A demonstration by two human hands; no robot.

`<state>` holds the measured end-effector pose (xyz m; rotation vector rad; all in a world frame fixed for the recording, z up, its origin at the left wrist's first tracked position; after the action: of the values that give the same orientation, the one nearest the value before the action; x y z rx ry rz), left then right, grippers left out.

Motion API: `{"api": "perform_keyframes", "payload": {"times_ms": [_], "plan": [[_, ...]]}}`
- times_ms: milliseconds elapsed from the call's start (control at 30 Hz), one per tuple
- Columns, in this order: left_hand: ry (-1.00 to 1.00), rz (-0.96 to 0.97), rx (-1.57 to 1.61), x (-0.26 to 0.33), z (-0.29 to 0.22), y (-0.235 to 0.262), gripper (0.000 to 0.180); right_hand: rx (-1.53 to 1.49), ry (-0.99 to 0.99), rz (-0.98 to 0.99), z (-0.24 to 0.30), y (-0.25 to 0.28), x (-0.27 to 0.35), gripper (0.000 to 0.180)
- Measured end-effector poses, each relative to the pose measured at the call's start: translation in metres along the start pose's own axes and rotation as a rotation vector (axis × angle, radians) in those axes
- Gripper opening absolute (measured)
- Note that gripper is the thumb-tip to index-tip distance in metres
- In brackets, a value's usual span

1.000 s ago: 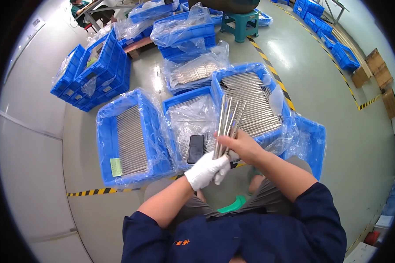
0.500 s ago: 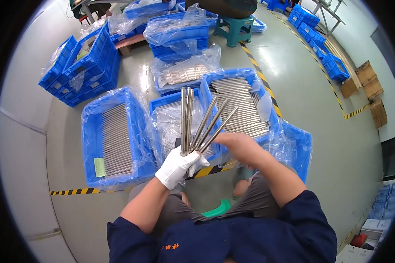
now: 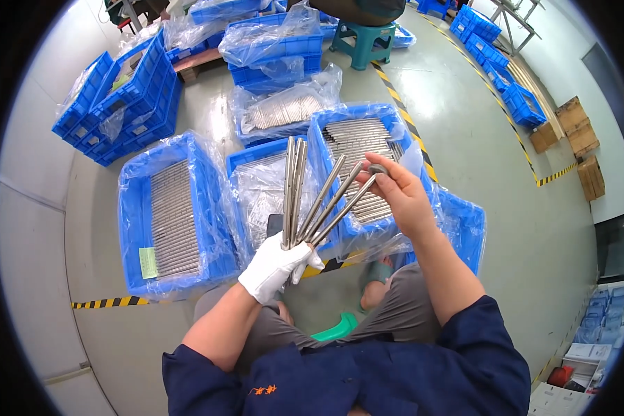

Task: The recorder is sorting and inspecting metal rods from blue storage crates on a factory floor.

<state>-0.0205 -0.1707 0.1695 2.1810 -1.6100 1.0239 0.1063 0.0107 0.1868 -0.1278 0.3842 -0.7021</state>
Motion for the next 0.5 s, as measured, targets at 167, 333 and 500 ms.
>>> {"api": "perform_keyframes", "payload": {"times_ms": [167, 333, 500], "plan": [[-0.020, -0.006, 0.026, 0.001, 0.003, -0.002, 0.022, 0.553, 0.314, -0.013, 0.002, -0.012, 0.008, 0.028], [-0.053, -0.046, 0.049, 0.003, 0.005, -0.008, 0.021, 0.479, 0.299, -0.133, -0.006, -0.019, 0.012, 0.026], [-0.027, 0.011, 0.002, 0.003, 0.002, -0.003, 0.022, 0.335, 0.120, -0.038, 0.002, -0.013, 0.008, 0.031]]}}
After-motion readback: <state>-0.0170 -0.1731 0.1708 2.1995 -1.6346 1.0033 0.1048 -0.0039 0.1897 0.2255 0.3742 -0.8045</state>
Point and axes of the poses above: each hand's wrist, its own x-axis away from the middle knuckle, its own y-axis out of the back of the hand, z = x × y, the point moved 2 cm from there along -x, towards the middle knuckle, and after that the axes turned 13 degrees about y, right-handed, at the moved point
